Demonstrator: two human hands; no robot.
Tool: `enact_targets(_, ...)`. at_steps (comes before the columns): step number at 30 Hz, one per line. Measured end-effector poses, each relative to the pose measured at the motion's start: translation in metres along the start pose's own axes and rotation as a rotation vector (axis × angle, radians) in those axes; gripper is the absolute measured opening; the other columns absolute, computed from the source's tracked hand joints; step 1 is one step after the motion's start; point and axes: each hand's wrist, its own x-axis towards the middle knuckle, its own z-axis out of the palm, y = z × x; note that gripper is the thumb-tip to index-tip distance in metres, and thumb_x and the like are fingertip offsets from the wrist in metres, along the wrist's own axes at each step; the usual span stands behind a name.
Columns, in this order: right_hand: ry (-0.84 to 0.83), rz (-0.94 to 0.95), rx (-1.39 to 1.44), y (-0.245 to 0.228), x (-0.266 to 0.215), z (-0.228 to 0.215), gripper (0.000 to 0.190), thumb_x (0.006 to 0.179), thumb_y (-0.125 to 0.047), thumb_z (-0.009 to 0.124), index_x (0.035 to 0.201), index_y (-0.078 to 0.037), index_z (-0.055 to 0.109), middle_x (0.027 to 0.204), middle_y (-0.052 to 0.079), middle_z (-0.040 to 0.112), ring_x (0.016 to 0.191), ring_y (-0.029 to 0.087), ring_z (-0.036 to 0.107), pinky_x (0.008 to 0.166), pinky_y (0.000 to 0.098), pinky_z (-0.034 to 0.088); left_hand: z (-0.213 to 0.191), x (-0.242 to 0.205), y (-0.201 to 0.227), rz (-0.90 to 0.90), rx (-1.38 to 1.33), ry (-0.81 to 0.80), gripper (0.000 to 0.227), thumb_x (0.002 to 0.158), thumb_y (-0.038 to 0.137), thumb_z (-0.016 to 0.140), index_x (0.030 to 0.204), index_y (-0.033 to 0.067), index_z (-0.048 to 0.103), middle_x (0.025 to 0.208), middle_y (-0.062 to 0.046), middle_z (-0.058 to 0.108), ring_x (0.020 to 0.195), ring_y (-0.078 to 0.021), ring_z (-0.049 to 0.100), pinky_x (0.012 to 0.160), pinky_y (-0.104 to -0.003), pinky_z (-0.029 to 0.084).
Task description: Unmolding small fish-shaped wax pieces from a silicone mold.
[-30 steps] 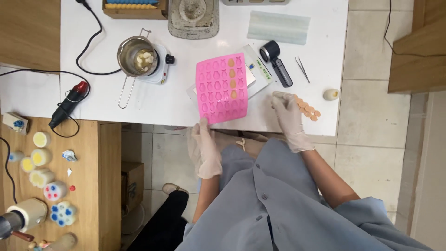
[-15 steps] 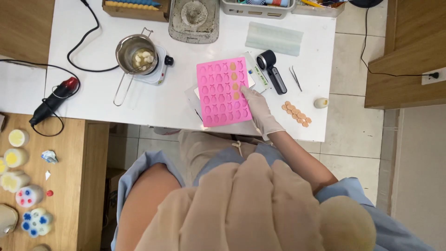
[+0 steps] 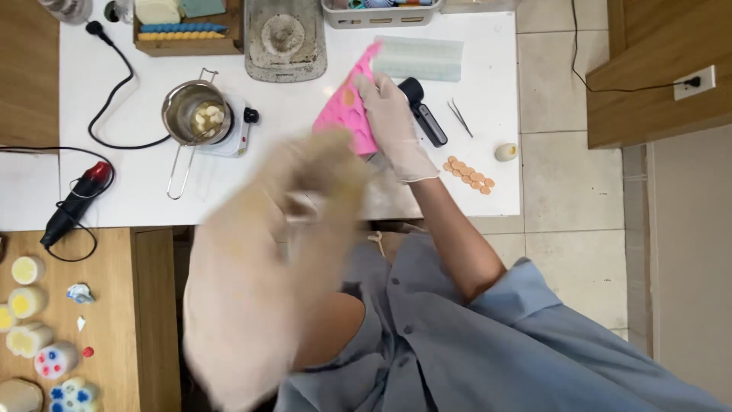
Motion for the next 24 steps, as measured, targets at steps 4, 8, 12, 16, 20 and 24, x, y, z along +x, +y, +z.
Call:
enact_targets(4,0.055,-0.055,0.017,-0.019,-0.026,-0.001,0.030,0.109,-0.030,0.058,0.101,0.000,0.058,0.080,0.003,0.049,0.076,0.011,0.043,0.070,0.0282,0.046,0.071,0.091,-0.119,0.042,-0.197,0.508,0.064,0.107,0.032,0.068,0.156,0.0035,0.037,0.152,-0.017,0.052,0.137,-0.0217,0.051,0.117,-0.035,0.040)
enact_targets(8,0.026,-0.171,0.114,-0.002,-0.025,-0.021,0.025,0.109,-0.027,0.056,0.111,-0.003,0.062,0.089,0.000,0.056,0.084,0.008,0.048,0.078,0.0259,0.047,0.095,0.119,-0.170,-0.235,-0.609,0.435,0.094,0.098,0.056,0.060,0.160,-0.0014,0.018,0.161,-0.023,0.033,0.148,-0.0330,0.033,0.121,-0.044,0.026)
enact_targets(12,-0.107,-0.125,0.201,-0.015,-0.018,-0.046,0.027,0.108,-0.027,0.057,0.115,-0.002,0.064,0.098,-0.001,0.063,0.091,0.006,0.053,0.085,0.0250,0.049,0.129,0.163,-0.264,-0.177,-1.501,-0.365,0.102,0.096,0.073,0.048,0.153,-0.0115,0.039,0.144,-0.023,0.059,0.126,-0.0330,0.057,0.110,-0.045,0.041)
enact_targets(16,-0.177,-0.096,0.271,-0.024,-0.017,-0.058,0.028,0.106,-0.027,0.057,0.121,-0.005,0.064,0.104,-0.003,0.067,0.095,0.004,0.057,0.088,0.0228,0.050,0.159,0.163,-0.233,-0.223,-1.499,-0.244,0.079,0.098,0.056,0.054,0.148,-0.0044,0.046,0.147,-0.015,0.058,0.133,-0.0227,0.059,0.114,-0.036,0.044)
enact_targets(20,-0.098,-0.136,0.191,-0.031,-0.023,-0.062,0.024,0.109,-0.025,0.057,0.118,-0.004,0.065,0.099,-0.003,0.064,0.090,0.004,0.054,0.081,0.0220,0.049,0.169,0.164,-0.225,-0.221,-1.588,-0.128,0.066,0.096,0.024,0.074,0.147,-0.0083,0.049,0.145,-0.018,0.059,0.131,-0.0238,0.058,0.112,-0.036,0.047)
enact_targets(24,-0.036,-0.180,0.008,-0.019,-0.022,-0.061,0.023,0.112,-0.024,0.058,0.112,-0.002,0.064,0.092,-0.001,0.058,0.085,0.004,0.048,0.075,0.0223,0.046,0.170,0.158,-0.205,-0.227,-1.640,-0.272,0.062,0.088,0.008,0.076,0.144,0.0072,0.050,0.137,-0.009,0.062,0.126,-0.0219,0.062,0.108,-0.037,0.052)
